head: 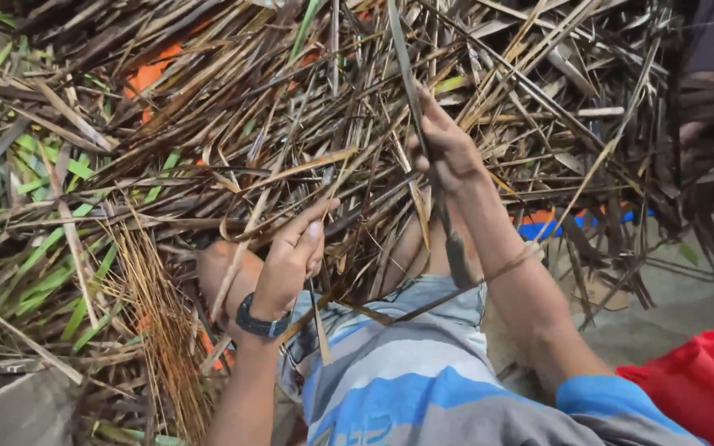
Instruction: The person sits on the ground and uses a large knife to strip and cut long plant stalks. They repeatedly pull stalks from a large pile, scrape them with the blade, and drop the processed pieces back onto the pile.
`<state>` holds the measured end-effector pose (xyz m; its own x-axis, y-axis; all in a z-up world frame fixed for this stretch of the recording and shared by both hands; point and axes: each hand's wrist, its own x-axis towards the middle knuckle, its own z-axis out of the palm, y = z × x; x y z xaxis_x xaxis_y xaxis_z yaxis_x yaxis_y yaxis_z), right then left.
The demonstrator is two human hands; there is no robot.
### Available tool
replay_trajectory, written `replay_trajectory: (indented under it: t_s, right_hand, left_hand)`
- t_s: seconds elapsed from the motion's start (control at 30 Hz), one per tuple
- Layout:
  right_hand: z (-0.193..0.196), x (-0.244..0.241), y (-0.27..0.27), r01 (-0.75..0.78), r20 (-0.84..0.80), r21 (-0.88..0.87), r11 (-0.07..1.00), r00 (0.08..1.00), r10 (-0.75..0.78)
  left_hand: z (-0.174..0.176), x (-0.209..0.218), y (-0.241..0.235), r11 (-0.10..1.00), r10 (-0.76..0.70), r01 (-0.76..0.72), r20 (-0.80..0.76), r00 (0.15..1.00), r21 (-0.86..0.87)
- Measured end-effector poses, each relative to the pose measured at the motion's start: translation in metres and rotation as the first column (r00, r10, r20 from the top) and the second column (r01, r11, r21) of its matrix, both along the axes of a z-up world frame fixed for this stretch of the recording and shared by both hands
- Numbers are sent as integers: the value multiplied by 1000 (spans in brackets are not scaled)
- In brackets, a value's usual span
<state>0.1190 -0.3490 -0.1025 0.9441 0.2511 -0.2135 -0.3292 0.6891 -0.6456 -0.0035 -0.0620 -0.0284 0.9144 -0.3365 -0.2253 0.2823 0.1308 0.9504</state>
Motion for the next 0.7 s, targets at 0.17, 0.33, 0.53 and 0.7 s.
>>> replay_trajectory:
  t_s: [0.17,0.33,0.53,0.7]
  right_hand:
    - [31,-35,37,-171,117,-161,972,975,191]
    - [-25,-25,49,-303,36,53,951,953,302]
    - [-4,-8,19,-156,-8,-11,988,988,156]
    - [-82,11,-62,-90,61,-360,929,991,119]
  left_hand:
    - [-16,10,-19,987,94,-112,-144,985,-118]
    - [-25,11,-20,993,46,-69,-217,975,-97]
    - [-70,-10,34,990,7,-3,-35,999,138]
    - [-18,-10,83,379,260,-232,138,956,896]
